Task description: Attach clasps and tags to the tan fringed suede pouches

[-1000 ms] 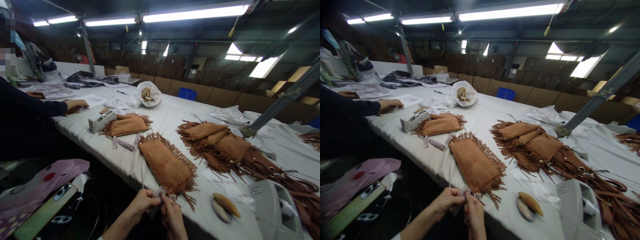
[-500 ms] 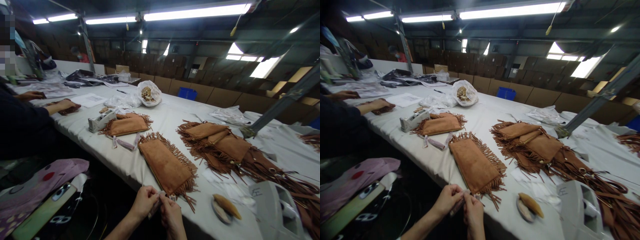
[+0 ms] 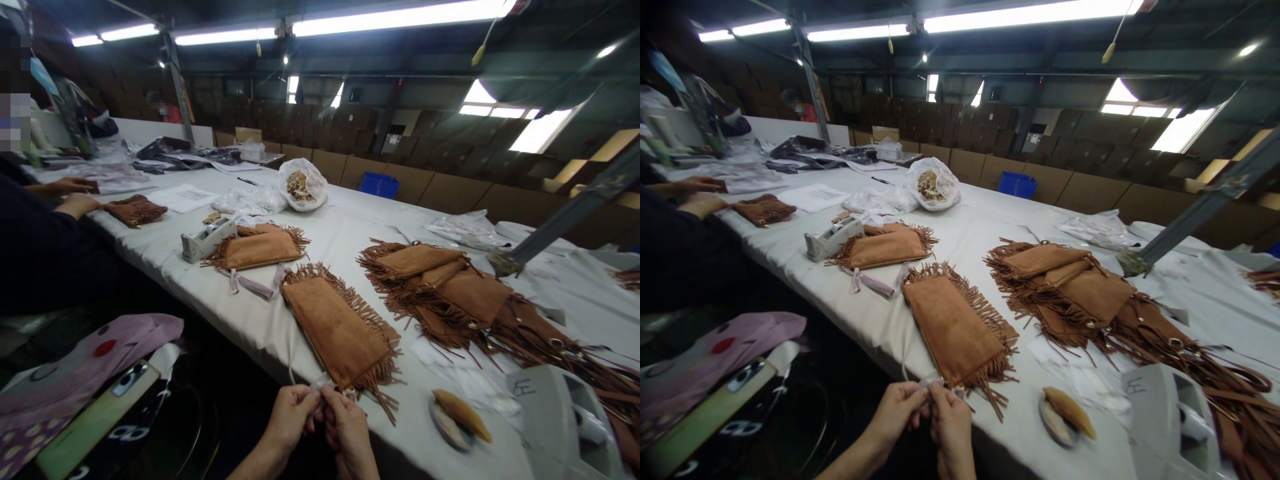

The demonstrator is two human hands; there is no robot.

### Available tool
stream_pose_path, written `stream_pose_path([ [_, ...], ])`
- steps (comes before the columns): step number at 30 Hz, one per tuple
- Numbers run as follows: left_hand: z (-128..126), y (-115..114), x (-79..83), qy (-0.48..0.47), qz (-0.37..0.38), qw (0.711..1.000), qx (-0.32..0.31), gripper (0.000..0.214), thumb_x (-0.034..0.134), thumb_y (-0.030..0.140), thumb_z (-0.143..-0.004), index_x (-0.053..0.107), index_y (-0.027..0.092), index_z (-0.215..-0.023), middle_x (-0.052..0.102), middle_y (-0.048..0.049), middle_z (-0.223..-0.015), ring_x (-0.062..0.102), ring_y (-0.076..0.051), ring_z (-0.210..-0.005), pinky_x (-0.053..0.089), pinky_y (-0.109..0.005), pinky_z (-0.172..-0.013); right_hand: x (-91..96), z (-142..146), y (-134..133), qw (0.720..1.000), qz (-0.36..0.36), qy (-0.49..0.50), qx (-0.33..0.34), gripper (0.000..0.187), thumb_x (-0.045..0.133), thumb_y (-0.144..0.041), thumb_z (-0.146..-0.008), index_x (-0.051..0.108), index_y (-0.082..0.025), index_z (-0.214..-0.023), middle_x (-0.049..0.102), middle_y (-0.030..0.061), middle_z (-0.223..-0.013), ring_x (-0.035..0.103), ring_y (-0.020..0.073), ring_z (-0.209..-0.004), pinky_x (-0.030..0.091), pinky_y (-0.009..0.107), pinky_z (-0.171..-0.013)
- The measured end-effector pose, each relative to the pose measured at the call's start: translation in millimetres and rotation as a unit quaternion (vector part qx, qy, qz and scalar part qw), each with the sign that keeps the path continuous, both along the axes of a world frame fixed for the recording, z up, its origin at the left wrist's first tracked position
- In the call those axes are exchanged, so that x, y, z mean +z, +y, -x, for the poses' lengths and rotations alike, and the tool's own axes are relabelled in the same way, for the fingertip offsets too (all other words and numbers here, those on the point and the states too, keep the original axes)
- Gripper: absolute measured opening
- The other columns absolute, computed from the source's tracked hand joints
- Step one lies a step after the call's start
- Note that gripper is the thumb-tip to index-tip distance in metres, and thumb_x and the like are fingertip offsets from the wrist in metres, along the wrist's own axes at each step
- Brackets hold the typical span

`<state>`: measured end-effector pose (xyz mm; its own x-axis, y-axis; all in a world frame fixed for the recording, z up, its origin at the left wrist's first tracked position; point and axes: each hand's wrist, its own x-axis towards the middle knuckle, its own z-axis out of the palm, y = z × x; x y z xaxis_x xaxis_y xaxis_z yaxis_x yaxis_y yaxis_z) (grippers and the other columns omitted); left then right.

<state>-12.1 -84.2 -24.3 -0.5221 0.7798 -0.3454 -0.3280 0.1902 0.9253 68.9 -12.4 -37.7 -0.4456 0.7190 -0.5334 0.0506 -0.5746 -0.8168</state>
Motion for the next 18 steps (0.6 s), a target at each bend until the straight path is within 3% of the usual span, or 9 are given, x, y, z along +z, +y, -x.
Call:
stream_pose_path([
  [3, -3.2, -0.2, -1.9, 0.021, -0.002, 1.0, 0.012, 0.055, 0.059, 0.07, -0.065, 0.057, 0.015, -0.055, 0.051, 0.0024, -0.042, 0.041, -0.007, -0.035, 0.026, -0.021, -0.039, 0.3, 0.2, 0.1, 1.0, -0.003, -0.012, -0.008, 0.051, 0.077, -0.06, -0.047, 0.047, -0.019, -0.05, 0.037, -0.0098, -0.032, 0.019, 0.0002, -0.025, 0.007, 0.017, -0.028],
  [7, -8.4, -0.7, -1.8, -0.009, -0.017, 1.0, 0.025, 0.054, 0.062, 0.069, -0.064, 0.059, 0.015, -0.069, 0.055, 0.0024, -0.048, 0.047, -0.01, -0.039, 0.031, -0.021, -0.041, 1.9, 3.0, -0.4, 0.999, -0.027, -0.025, -0.024, 0.05, 0.076, -0.058, -0.047, 0.043, -0.02, -0.045, 0.03, -0.0108, -0.029, 0.02, 0.0016, -0.025, 0.008, 0.018, -0.027],
  [13, -7.6, 0.7, -1.1, -0.015, -0.028, 0.998, 0.056, 0.049, 0.067, 0.064, -0.064, 0.051, 0.018, -0.06, 0.041, 0.0082, -0.044, 0.029, -0.005, -0.038, 0.021, -0.021, -0.04, 12.9, -0.3, -2.4, 1.0, -0.019, -0.009, 0.003, 0.049, 0.076, -0.056, -0.053, 0.045, -0.019, -0.048, 0.033, -0.011, -0.034, 0.021, 0.0007, -0.026, 0.013, 0.017, -0.027],
  [18, -8.3, 0.5, -4.0, 0.048, -0.03, 0.995, 0.081, 0.043, 0.064, 0.057, -0.07, 0.053, 0.017, -0.059, 0.049, 0.0046, -0.051, 0.042, -0.009, -0.048, 0.034, -0.021, -0.048, 19.3, -1.4, -3.9, 1.0, -0.029, -0.004, 0.008, 0.049, 0.075, -0.057, -0.057, 0.046, -0.018, -0.049, 0.038, -0.0096, -0.037, 0.025, 0.0007, -0.027, 0.017, 0.015, -0.027],
])
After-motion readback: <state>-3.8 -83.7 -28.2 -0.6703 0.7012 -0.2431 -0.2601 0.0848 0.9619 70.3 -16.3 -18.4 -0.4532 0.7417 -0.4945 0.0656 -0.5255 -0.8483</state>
